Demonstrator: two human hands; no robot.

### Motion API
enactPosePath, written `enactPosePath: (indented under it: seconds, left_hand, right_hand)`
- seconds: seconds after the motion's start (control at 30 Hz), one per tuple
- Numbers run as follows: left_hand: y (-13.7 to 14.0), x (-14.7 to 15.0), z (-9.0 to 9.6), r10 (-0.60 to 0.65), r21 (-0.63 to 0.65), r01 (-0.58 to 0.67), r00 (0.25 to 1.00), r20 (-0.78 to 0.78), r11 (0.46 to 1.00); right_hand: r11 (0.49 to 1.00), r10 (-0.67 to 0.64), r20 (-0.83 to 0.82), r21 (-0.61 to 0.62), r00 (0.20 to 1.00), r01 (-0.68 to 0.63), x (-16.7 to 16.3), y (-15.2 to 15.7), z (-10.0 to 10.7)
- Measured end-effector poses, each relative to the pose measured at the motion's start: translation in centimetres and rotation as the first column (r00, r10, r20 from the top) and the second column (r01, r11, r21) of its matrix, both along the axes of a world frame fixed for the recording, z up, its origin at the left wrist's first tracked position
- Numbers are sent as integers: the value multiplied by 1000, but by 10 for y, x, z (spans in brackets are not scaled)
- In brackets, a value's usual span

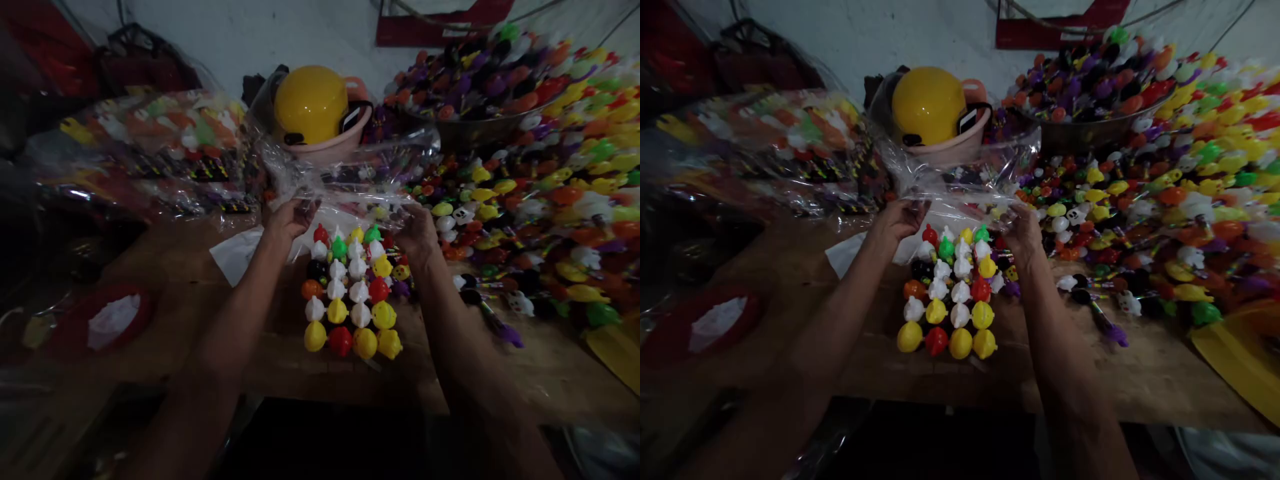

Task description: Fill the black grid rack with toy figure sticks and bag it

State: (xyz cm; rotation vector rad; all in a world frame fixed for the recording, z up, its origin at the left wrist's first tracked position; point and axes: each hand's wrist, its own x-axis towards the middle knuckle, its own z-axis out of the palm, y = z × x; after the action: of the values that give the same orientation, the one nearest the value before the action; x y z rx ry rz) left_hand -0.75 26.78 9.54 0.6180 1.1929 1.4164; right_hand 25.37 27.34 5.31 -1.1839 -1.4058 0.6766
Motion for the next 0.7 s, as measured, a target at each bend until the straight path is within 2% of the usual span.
enactPosePath:
  seconds: [0.1,0.17,0.3,0.37,0.43,0.5,0.57,0.63,0.7]
  left_hand:
    - [-1,3,-17,-44,29,44,999,23,999]
    - [-8,2,-32,-54,76,54,999,-4,996]
    - [-26,0,-56,-41,189,66,990,-136,980]
    - [-34,-1,-58,-30,220,72,981,-189,973]
    - [-43,-2,-53,-25,279,117,950,-313,953]
    - [-54,-7,-47,4,356,225,840,-542,907]
    - [-69,-15,-46,89,388,339,645,-759,857]
    - [-85,-23,-54,158,378,388,492,-856,841]
    - [-99,-28,-69,167,358,385,447,-879,851]
  right_hand:
    - [990,-52,-60,-134,997,44,-8,-11,-12]
    - [987,-60,-21,-149,998,56,-11,-23,-17]
    - [997,-1,158,-79,987,13,-13,-49,-15]
    - [999,-38,250,-21,968,44,-13,-62,-9]
    - [998,-58,333,26,941,52,-13,-76,-2]
    - [999,-28,388,54,921,8,-10,-93,0]
    - [995,0,427,92,904,-43,-3,-110,-3]
    - [986,-6,492,148,871,-77,4,-125,-11]
    - [975,-10,581,186,814,-121,10,-132,-21]
